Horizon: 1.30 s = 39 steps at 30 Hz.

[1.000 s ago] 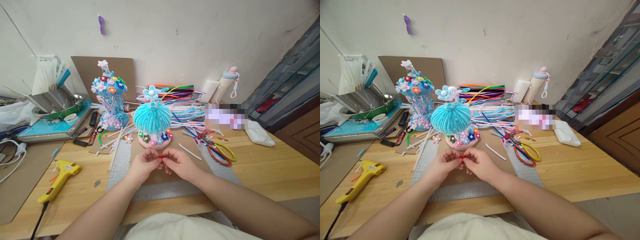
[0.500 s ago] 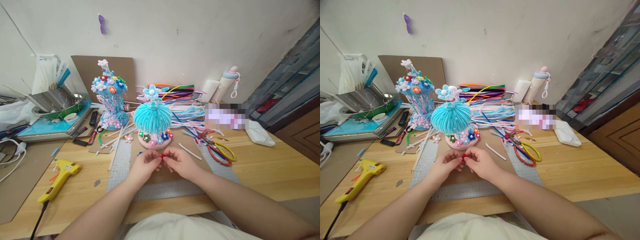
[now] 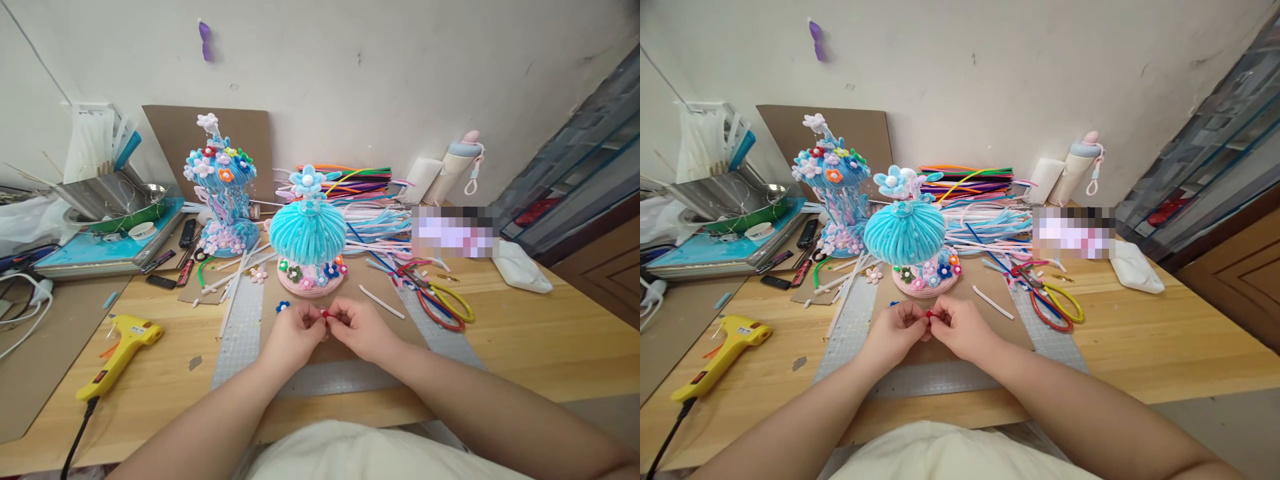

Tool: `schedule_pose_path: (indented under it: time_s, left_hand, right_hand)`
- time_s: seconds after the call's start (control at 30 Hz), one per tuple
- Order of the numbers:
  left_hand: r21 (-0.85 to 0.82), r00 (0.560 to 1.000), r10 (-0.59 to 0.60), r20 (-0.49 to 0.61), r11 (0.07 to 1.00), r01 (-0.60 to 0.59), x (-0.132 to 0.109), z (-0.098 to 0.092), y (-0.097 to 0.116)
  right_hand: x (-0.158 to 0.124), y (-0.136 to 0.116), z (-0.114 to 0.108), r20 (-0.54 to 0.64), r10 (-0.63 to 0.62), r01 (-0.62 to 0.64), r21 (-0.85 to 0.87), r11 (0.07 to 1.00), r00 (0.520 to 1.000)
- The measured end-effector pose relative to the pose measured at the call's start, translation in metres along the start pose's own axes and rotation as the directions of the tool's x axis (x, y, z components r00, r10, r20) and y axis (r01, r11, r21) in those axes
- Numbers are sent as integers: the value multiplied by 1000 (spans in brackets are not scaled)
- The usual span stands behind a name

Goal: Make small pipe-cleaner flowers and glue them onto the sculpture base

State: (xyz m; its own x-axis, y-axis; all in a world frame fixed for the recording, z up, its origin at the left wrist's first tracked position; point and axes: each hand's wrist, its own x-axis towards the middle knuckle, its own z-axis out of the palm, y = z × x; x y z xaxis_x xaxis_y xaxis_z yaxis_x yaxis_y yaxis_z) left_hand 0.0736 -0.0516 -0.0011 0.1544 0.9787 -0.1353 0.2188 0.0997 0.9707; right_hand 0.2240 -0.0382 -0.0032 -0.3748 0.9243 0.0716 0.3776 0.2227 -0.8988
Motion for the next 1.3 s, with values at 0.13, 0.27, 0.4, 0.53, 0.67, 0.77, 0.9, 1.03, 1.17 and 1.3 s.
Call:
schedule_pose_path:
  time_s: [0.13, 0.27, 0.4, 0.53, 0.67, 0.77, 0.9, 1.03, 1.17, 1.3]
  left_hand:
    - [-38, 998, 57, 18, 998, -56, 1, -3, 5]
    - [-231, 1000, -9, 17, 973, 13, 1, -5, 14]
    - [-406, 995, -94, 32, 908, 99, 1, -5, 17]
    - [-331, 997, -60, 47, 941, 72, 0, -6, 14]
    - [-186, 999, -30, 42, 982, 37, -1, -6, 11]
    - [-101, 999, -39, 29, 994, 42, -1, -7, 9]
    - [-78, 998, -63, 28, 995, 65, -1, -4, 5]
    - [-71, 999, -11, -42, 997, 8, -3, 4, 0]
    - [-125, 996, -43, -73, 992, 33, -3, 8, 3]
    - [-303, 994, -100, -41, 949, 82, 1, 6, 6]
  right_hand:
    - [4, -1, -4, 58, 22, -26, 69, 997, 998]
    - [4, -6, -7, 114, 74, -100, 239, 966, 991]
    - [4, -8, -7, 121, 53, -84, 262, 961, 991]
    - [2, -4, -6, 139, 42, -72, 222, 972, 989]
    - [1, -1, -7, 142, 3, -20, 117, 993, 990]
    - [0, -2, -7, 134, -18, 12, 50, 999, 991]
    - [-4, -5, -4, 98, -43, 45, -24, 999, 994]
    - [-6, -8, 0, 2, -94, 93, -129, 987, 996]
    - [-4, -6, 2, -8, -52, 51, -89, 995, 999]
    - [1, -2, 0, 21, 32, -34, 82, 996, 999]
